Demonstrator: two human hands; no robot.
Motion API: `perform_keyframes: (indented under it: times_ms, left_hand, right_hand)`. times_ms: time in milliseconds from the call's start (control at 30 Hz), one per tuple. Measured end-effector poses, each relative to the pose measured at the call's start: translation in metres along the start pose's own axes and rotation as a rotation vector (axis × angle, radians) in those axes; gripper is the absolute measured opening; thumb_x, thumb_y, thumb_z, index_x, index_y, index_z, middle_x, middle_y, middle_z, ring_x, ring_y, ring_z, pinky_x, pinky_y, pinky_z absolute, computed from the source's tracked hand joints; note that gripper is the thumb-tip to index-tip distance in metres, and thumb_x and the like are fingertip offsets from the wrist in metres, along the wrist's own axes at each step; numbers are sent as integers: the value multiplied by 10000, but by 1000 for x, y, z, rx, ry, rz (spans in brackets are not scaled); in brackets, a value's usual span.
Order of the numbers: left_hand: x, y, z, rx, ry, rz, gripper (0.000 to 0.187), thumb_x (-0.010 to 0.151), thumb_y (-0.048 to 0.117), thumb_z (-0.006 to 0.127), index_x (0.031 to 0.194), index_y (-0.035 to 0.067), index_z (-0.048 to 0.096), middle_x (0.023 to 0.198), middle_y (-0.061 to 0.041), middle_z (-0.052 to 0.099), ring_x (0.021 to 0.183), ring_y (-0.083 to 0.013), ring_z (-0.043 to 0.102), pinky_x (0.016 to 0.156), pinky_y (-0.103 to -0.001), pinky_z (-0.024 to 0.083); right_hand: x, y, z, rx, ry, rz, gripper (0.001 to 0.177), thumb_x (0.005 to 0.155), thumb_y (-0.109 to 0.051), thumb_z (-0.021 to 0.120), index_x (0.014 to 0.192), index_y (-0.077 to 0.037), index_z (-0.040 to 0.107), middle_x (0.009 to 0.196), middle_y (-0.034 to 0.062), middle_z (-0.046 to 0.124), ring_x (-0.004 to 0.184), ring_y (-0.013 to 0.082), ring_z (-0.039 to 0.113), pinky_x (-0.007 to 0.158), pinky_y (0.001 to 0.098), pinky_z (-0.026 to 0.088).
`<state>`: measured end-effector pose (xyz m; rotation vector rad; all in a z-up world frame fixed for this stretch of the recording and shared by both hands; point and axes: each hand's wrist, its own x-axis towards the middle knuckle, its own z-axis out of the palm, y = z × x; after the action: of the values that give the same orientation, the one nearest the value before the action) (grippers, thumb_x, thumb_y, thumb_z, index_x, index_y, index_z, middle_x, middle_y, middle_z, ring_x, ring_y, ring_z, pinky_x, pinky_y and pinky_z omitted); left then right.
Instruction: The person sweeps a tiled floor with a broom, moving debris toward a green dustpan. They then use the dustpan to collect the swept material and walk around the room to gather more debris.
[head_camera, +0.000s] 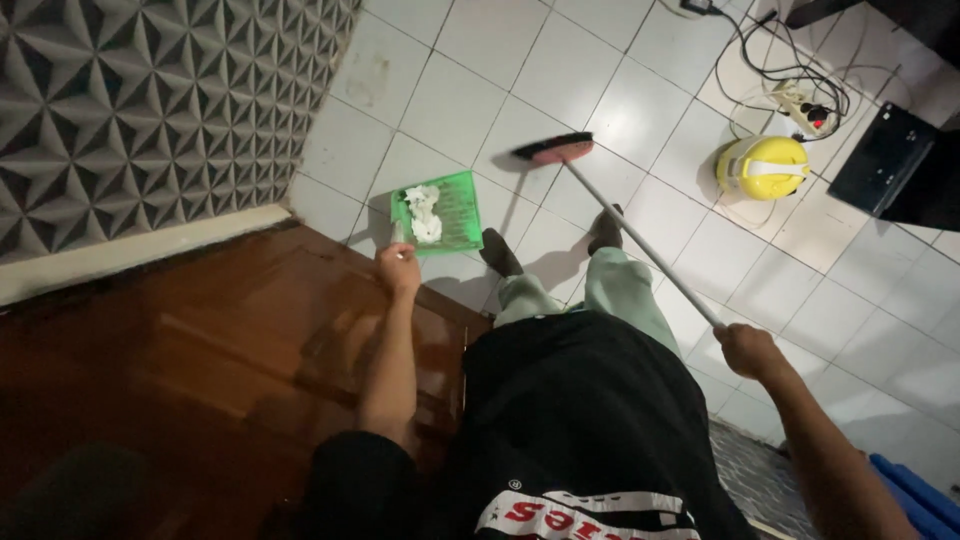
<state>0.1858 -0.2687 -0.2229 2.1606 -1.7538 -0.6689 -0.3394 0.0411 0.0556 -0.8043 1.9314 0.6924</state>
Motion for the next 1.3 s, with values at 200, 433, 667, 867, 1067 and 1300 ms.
perform_keyframes:
  times_ms: [200,433,667,867,1067,1300]
  left_hand:
    - [-4,74,-16,-14,-91,-137,161,836,142,706,771,284,743,807,19,684,841,-285,710,846,-435,574]
    - [-16,109,31,17,-103,-116,123,848,173,703,750,233,749,788,-11,648,861,-295,678,784,-466,609]
    - [-25,160,45,-43,-157,-161,83,855,118,686,813,174,731,915,-30,617,946,-323,685,840,-501,601]
    - [-32,193,63,-55,-183,-216,75,857,137,683,811,180,724,938,-38,588,940,-343,696,866,-509,599]
    - [-35,177,71,-19,-218,-258,121,855,149,691,761,223,713,941,-35,587,934,-325,707,869,-481,599]
    - [-24,157,47,-88,-252,-297,127,852,116,685,774,208,724,920,-32,603,953,-338,708,922,-487,584]
  right_hand:
    - [47,13,45,551,-32,42,559,1098,-297,348,965,124,692,557,216,584,447,346,605,509,487,500]
    - [123,-107,21,683,-87,-340,371,967,-100,459,648,31,597,437,164,496,348,297,533,363,459,426]
    - [43,-248,-14,513,7,-1445,306,912,-131,560,613,-140,497,522,-9,462,469,148,450,477,336,396]
    - [83,-238,54,638,-45,-1514,145,828,-237,736,713,-181,668,601,-57,658,501,139,607,482,286,492]
    - [57,-218,40,1059,-264,-1105,214,935,-133,593,744,-38,604,600,79,547,498,246,579,452,368,481]
    - [43,-72,36,504,223,-1622,679,976,-542,419,1239,49,625,807,146,640,672,354,628,803,584,480]
